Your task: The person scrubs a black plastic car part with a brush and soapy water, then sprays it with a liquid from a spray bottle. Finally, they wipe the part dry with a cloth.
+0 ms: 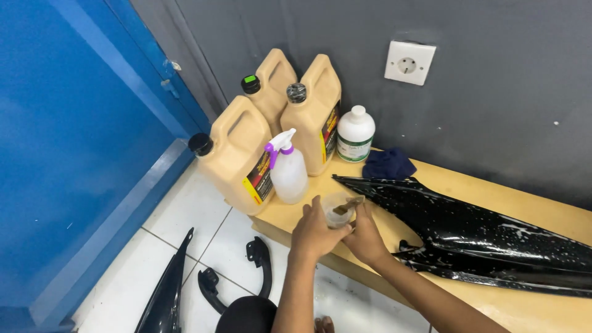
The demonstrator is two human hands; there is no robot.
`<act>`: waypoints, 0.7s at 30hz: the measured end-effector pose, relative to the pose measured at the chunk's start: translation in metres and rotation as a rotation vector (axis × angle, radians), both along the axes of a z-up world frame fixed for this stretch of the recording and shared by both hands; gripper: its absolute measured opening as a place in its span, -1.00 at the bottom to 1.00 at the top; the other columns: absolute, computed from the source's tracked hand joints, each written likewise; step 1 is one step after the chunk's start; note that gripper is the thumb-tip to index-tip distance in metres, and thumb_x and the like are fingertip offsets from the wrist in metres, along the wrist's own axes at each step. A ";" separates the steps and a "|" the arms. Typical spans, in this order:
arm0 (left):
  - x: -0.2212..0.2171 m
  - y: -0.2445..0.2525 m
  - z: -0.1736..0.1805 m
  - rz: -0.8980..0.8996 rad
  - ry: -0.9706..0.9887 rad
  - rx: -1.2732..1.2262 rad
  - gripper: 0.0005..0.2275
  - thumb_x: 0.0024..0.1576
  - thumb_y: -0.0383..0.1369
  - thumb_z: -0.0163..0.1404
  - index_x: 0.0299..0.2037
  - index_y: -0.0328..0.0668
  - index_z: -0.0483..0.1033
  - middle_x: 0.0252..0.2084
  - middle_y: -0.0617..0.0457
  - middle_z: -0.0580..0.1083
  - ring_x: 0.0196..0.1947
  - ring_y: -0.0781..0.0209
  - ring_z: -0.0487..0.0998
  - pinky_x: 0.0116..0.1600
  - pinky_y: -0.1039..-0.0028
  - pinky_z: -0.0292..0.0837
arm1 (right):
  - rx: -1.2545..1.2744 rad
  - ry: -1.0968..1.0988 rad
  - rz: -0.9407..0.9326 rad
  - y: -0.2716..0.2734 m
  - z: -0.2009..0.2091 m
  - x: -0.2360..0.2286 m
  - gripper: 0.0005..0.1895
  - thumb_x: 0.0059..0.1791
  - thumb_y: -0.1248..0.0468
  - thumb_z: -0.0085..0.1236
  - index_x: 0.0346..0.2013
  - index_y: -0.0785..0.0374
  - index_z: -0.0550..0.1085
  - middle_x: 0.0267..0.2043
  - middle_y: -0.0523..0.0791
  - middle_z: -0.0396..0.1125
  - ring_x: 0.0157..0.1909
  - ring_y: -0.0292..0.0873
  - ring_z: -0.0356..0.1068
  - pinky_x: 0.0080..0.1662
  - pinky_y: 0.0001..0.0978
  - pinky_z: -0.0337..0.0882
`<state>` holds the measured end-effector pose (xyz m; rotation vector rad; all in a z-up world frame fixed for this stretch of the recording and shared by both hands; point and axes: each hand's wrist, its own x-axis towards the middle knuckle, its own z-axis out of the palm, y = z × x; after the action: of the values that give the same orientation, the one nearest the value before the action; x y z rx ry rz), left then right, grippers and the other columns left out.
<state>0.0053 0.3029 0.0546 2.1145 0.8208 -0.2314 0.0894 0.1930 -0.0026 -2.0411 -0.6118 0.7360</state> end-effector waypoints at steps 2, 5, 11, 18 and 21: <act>0.002 0.002 0.003 0.017 -0.012 0.014 -0.14 0.06 -0.06 0.17 0.47 -0.34 -0.01 0.29 -0.40 0.25 0.28 -0.39 0.39 0.24 -0.14 0.43 | 0.029 0.016 -0.015 0.010 -0.024 0.008 -0.29 -0.04 0.34 0.19 0.35 0.31 0.11 0.32 0.14 0.04 0.16 0.25 0.41 0.12 0.00 0.54; 0.007 0.004 -0.008 0.063 -0.048 0.083 -0.26 0.14 -0.17 0.13 0.44 -0.37 0.04 0.21 -0.38 0.30 0.23 -0.33 0.45 0.20 -0.08 0.51 | 0.043 0.026 -0.032 0.024 -0.025 0.005 -0.31 -0.02 0.33 0.17 0.36 0.31 0.13 0.30 0.14 0.05 0.11 0.22 0.43 0.12 -0.03 0.53; 0.013 0.012 -0.024 0.132 -0.115 0.153 -0.37 0.22 -0.28 0.04 0.39 -0.50 0.05 0.15 -0.37 0.29 0.18 -0.33 0.48 0.14 -0.01 0.58 | 0.025 0.010 0.037 0.036 -0.018 0.009 -0.28 -0.03 0.32 0.18 0.37 0.35 0.13 0.33 0.18 0.01 0.13 0.26 0.43 0.16 -0.04 0.53; 0.013 0.002 -0.010 0.138 -0.088 0.153 -0.26 0.13 -0.23 0.09 0.42 -0.49 0.00 0.19 -0.38 0.25 0.21 -0.39 0.43 0.17 -0.12 0.51 | -0.190 -0.358 0.143 -0.018 0.004 0.061 -0.17 -0.20 0.28 0.45 0.30 0.41 0.30 0.27 0.14 0.15 0.34 0.31 0.20 0.32 0.03 0.32; 0.018 -0.002 -0.018 0.155 -0.099 0.248 -0.27 0.11 -0.22 0.15 0.40 -0.48 0.07 0.13 -0.31 0.30 0.14 -0.27 0.51 0.05 -0.02 0.62 | -0.562 -0.736 0.064 -0.059 -0.032 0.112 0.15 -0.31 -0.22 0.48 0.41 0.18 0.21 0.29 0.07 0.16 0.42 0.25 0.12 0.33 0.08 0.25</act>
<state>0.0235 0.3006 0.0363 2.2563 0.9903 0.0599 0.2012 0.1344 -0.0345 -2.8494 -0.9549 0.1599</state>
